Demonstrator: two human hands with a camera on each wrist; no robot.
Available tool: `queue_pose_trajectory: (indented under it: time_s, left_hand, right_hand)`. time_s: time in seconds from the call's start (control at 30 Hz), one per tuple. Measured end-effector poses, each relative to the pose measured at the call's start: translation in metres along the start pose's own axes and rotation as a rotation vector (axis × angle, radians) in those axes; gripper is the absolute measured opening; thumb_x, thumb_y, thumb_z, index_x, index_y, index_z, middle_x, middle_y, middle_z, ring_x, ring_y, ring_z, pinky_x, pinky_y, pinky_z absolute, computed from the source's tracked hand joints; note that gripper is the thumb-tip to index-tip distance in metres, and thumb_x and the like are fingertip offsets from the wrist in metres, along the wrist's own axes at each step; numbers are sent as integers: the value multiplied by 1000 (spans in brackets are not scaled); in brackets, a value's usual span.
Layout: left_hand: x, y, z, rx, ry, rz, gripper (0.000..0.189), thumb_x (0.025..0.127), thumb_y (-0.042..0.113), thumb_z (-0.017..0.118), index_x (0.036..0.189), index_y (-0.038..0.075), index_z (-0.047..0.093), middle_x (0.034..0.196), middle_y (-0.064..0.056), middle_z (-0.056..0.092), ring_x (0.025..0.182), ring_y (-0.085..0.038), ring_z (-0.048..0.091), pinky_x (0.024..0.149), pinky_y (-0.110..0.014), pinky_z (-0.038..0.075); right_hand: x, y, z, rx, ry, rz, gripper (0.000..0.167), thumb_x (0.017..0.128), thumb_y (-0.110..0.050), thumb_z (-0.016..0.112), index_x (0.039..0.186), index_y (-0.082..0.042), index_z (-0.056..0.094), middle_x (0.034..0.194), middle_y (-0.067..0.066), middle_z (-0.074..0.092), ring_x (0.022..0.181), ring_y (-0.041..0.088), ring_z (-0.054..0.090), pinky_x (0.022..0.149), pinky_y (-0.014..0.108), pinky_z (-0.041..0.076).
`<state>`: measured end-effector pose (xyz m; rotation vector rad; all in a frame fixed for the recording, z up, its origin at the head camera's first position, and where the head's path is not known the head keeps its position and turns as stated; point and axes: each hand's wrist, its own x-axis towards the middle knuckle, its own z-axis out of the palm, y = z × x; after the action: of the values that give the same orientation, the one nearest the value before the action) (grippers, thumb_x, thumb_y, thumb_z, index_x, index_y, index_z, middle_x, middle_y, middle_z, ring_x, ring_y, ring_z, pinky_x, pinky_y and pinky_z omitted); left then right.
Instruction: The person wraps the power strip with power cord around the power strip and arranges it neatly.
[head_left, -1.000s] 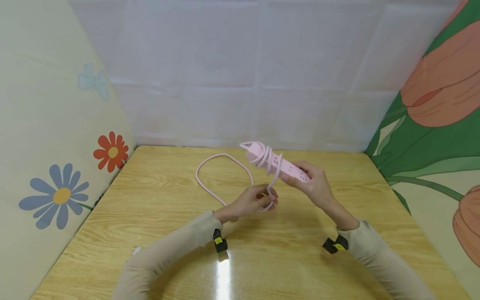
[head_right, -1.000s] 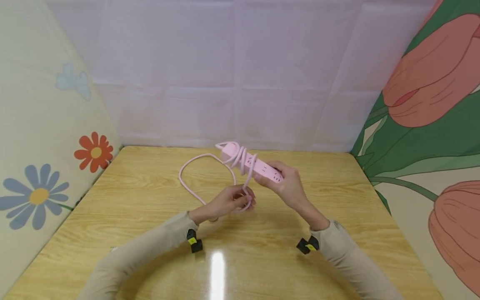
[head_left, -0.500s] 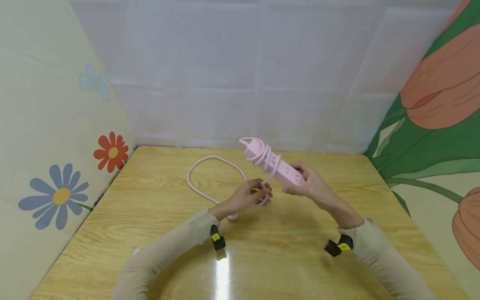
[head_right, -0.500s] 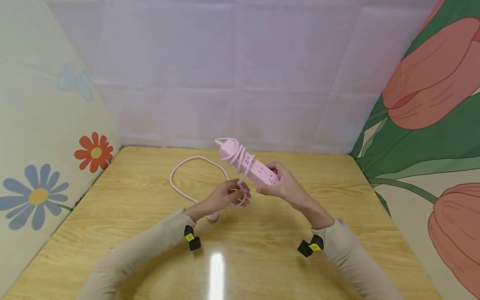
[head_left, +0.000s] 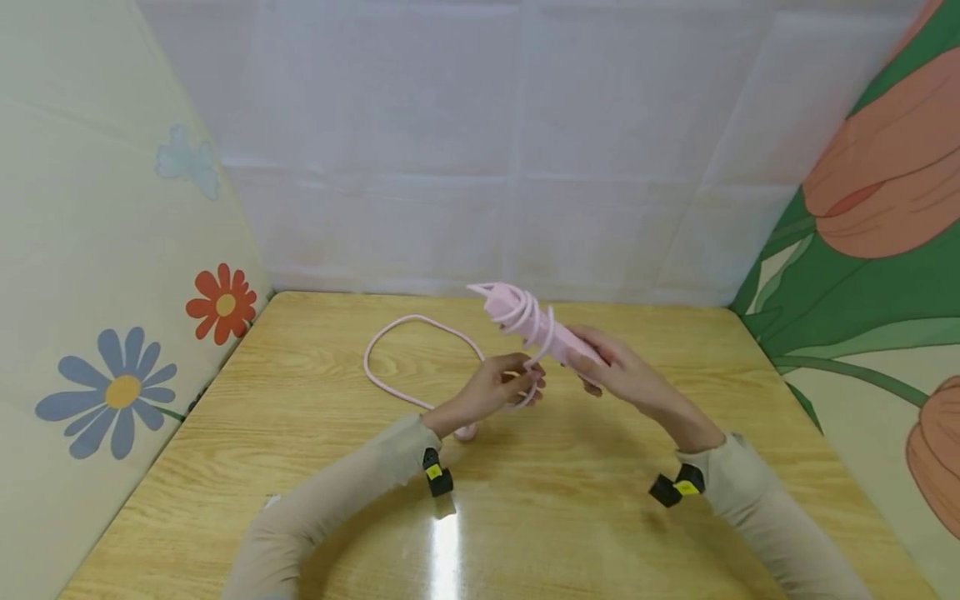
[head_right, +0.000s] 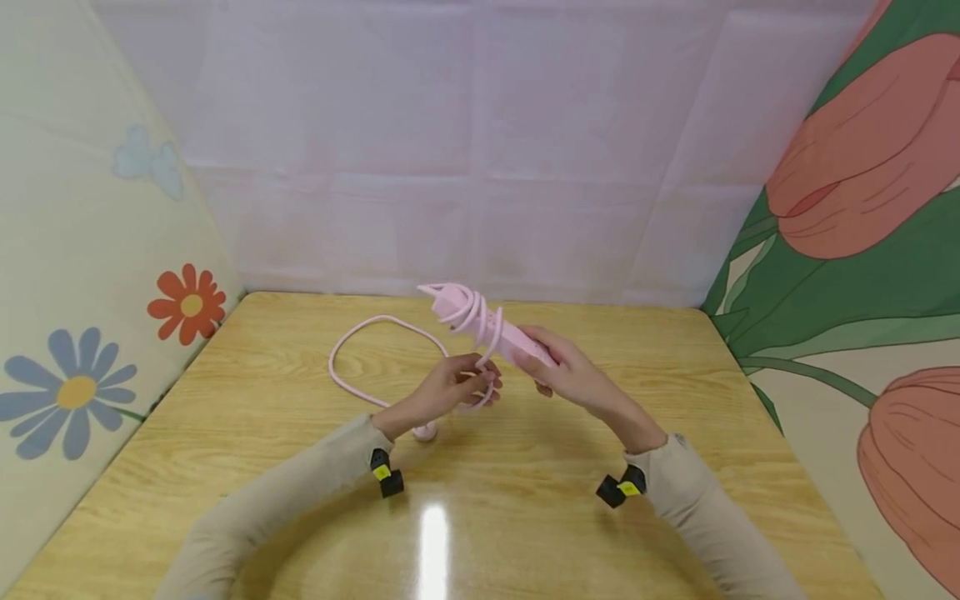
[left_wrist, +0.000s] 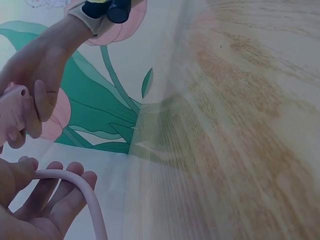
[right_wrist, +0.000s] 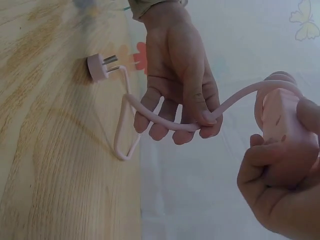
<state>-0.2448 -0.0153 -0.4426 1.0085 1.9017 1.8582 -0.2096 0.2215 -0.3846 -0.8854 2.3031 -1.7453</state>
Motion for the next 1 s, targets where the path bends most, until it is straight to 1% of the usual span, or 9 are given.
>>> queue_pose_trajectory:
  time_s: [0.17,0.33,0.4,0.5,0.67,0.73,0.87,0.93,1.0]
  left_hand:
    - [1,1,0,18,-1,22,19,99,-5,54,114,-17,58,104,-39,61,89,-54,63,78,-45,59]
    - [2,1,2,127,-17,103,18,97,-5,57,112,-14,61,101,-29,66,87,-38,70,76,-35,60]
    - [2,1,3,170,-15,121,17,97,-4,57,111,-12,62,100,-26,68,85,-31,71,75,-34,60]
    - [1,1,3,209,-12,133,15,97,-5,58,109,-11,64,99,-24,69,84,-27,72,75,-32,59]
    - [1,-1,3,239,-21,145,13,97,-4,59,108,-10,64,97,-23,69,84,-27,71,74,-31,59]
    - [2,-1,4,245,-26,151,13,97,-4,59,108,-10,63,96,-22,69,83,-27,71,73,-32,60]
    - [1,-1,5,264,-43,185,15,96,-5,58,110,-10,61,96,-23,67,82,-31,71,72,-33,60]
    - [1,0,5,282,-52,205,15,97,-5,57,111,-11,60,97,-23,67,81,-32,70,72,-32,60]
    - [2,1,5,316,-59,211,15,97,-5,57,111,-11,60,97,-23,67,81,-31,70,72,-30,60]
  right_hand:
    - [-1,-2,4,-6,23,-23,37,106,-11,44,140,4,45,84,13,50,58,8,41,41,27,35]
    - [-3,-3,7,-12,57,-39,32,107,-13,42,130,7,52,81,8,55,51,5,38,37,24,31]
    - [-4,-4,8,-20,73,-33,30,107,-14,43,125,6,54,79,6,55,50,4,37,37,24,30]
    - [-5,-6,9,-3,88,-26,28,107,-14,43,121,7,56,77,7,54,50,3,36,36,24,29]
    - [-7,-7,10,43,99,-24,29,107,-14,42,118,9,55,76,14,52,49,3,36,35,28,24]
    - [-8,-7,11,54,96,-28,30,107,-13,42,120,10,55,77,17,51,50,3,36,35,32,22]
    - [-9,-9,10,53,76,-49,32,107,-14,41,124,10,54,79,16,53,50,4,36,35,37,22]
    - [-9,-9,9,49,64,-60,32,107,-13,41,124,10,55,78,13,54,50,4,36,34,34,23]
    - [-10,-10,8,45,52,-74,30,106,-11,42,123,9,56,78,15,54,50,4,36,34,30,25]
